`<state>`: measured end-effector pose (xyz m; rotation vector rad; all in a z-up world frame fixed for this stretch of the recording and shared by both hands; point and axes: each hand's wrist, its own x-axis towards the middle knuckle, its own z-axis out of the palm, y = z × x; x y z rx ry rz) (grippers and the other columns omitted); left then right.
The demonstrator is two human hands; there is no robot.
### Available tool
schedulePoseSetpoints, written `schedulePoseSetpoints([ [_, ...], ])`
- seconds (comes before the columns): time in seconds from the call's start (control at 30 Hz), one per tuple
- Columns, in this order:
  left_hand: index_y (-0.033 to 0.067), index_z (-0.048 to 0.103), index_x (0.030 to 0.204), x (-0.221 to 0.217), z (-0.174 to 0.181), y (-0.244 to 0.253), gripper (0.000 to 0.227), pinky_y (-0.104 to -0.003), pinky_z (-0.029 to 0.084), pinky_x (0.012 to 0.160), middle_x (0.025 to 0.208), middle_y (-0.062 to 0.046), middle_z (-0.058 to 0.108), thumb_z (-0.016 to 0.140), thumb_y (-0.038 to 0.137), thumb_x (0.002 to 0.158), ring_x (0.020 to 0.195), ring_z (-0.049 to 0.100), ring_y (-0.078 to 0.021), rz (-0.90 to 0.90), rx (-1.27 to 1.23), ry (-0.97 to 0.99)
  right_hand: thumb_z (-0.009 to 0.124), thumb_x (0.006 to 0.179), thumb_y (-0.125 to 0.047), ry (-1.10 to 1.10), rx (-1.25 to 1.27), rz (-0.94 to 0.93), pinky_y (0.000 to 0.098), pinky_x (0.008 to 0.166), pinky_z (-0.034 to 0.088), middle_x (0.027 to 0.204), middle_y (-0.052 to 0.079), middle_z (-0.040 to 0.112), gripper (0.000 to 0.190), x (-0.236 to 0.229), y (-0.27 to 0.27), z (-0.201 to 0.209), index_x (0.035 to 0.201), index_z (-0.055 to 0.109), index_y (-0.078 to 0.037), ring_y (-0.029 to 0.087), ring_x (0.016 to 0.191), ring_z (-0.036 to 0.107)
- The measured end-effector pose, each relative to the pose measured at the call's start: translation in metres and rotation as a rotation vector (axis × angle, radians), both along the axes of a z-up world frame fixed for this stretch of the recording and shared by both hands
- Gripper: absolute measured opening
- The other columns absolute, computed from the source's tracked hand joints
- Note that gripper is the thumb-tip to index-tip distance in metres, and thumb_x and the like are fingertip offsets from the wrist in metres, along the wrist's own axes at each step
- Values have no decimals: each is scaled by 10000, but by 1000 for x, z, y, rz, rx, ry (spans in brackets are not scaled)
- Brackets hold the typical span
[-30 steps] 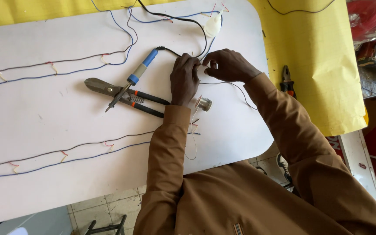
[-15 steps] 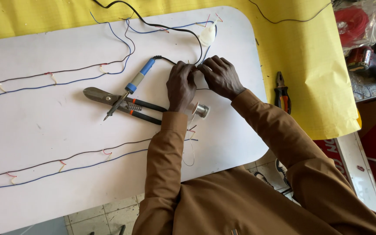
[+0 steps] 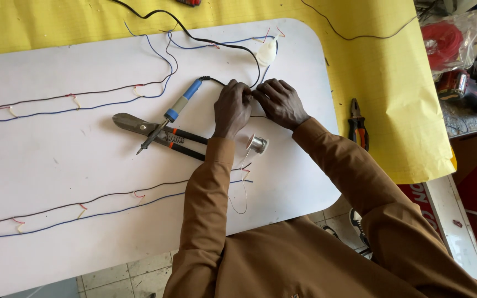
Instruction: The person solders multiple wires on a white work surface using a soldering iron and solder wire. They twist wire ends, apply solder, and use a white adhesive bottle to secure connections. Tools including pliers and wire cutters are visible on the table.
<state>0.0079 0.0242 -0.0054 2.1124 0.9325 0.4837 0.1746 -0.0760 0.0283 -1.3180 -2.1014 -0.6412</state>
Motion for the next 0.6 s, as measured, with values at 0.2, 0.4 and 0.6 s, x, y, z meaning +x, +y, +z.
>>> schedulePoseSetpoints([
  [0.2, 171, 733, 1132, 1, -4, -1, 99, -658, 673, 948, 1053, 14, 641, 745, 151, 1036, 1159, 712, -265, -13, 2, 35, 682, 1126, -72, -3, -84, -71, 396, 653, 560, 949, 110, 674, 163, -9, -2, 7, 973, 737, -57, 341, 889, 708],
  [0.4, 149, 731, 1150, -5, -7, -6, 88, -671, 669, 958, 1061, -5, 630, 721, 155, 1062, 1164, 708, -295, -21, 36, 2, 633, 1111, -112, 164, -382, -268, 507, 563, 550, 848, 117, 575, 96, -19, -4, -2, 1031, 607, -66, 414, 788, 692],
  [0.6, 140, 728, 1124, -7, -9, -9, 66, -665, 668, 945, 1050, -5, 611, 742, 111, 1067, 1150, 694, -304, -33, 84, -88, 607, 1146, -192, 439, -679, -517, 609, 637, 557, 701, 146, 674, 90, -21, -6, -5, 1217, 561, -160, 489, 703, 759],
])
